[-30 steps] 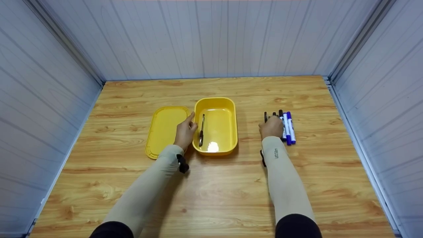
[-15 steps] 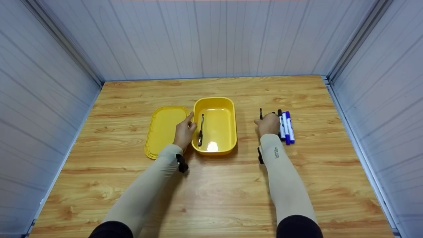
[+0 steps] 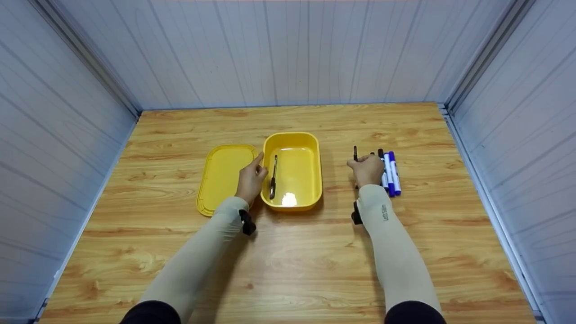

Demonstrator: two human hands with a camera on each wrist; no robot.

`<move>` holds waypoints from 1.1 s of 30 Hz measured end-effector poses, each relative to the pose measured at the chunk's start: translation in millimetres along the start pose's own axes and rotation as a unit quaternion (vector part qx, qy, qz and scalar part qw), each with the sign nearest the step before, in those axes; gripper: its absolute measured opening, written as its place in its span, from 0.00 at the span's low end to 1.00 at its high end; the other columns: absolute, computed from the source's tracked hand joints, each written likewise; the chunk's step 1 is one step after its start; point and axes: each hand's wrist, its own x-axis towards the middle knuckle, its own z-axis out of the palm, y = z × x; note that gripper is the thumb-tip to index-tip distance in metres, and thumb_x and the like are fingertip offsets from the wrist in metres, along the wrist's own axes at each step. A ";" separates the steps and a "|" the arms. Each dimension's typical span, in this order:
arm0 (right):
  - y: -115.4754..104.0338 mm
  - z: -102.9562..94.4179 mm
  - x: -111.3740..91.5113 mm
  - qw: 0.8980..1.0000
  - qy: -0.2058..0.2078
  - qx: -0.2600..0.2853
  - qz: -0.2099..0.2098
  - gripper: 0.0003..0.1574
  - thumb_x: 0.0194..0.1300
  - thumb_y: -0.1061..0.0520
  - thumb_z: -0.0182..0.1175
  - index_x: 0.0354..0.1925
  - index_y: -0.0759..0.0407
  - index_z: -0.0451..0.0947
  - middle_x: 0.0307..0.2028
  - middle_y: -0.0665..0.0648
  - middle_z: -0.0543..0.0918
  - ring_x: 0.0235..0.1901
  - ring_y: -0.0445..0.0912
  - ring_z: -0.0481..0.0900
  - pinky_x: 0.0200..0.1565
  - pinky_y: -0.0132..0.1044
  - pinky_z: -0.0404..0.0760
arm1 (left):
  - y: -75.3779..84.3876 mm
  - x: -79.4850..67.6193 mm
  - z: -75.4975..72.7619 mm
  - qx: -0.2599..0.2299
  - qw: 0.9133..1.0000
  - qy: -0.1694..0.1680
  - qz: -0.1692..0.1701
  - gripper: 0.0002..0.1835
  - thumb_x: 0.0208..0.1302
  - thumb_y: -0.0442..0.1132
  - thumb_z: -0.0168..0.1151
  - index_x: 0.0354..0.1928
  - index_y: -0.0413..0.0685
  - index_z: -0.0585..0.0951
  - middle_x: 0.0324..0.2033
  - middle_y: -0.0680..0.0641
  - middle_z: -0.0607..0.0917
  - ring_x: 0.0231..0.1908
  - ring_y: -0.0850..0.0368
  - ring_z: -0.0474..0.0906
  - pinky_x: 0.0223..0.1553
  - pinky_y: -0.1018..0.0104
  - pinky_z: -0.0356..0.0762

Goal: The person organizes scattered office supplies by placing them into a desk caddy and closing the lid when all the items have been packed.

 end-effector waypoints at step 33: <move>-14.6 9.0 -16.3 0.997 0.002 0.073 0.025 0.24 0.63 0.48 0.62 0.52 0.60 0.82 0.50 0.59 0.81 0.47 0.45 0.76 0.49 0.36 0.75 | 0.9 -0.4 0.1 -0.029 0.999 -0.016 -0.025 0.29 0.72 0.36 0.51 0.74 0.46 0.63 0.14 0.56 0.64 0.16 0.64 0.57 0.19 0.72 0.60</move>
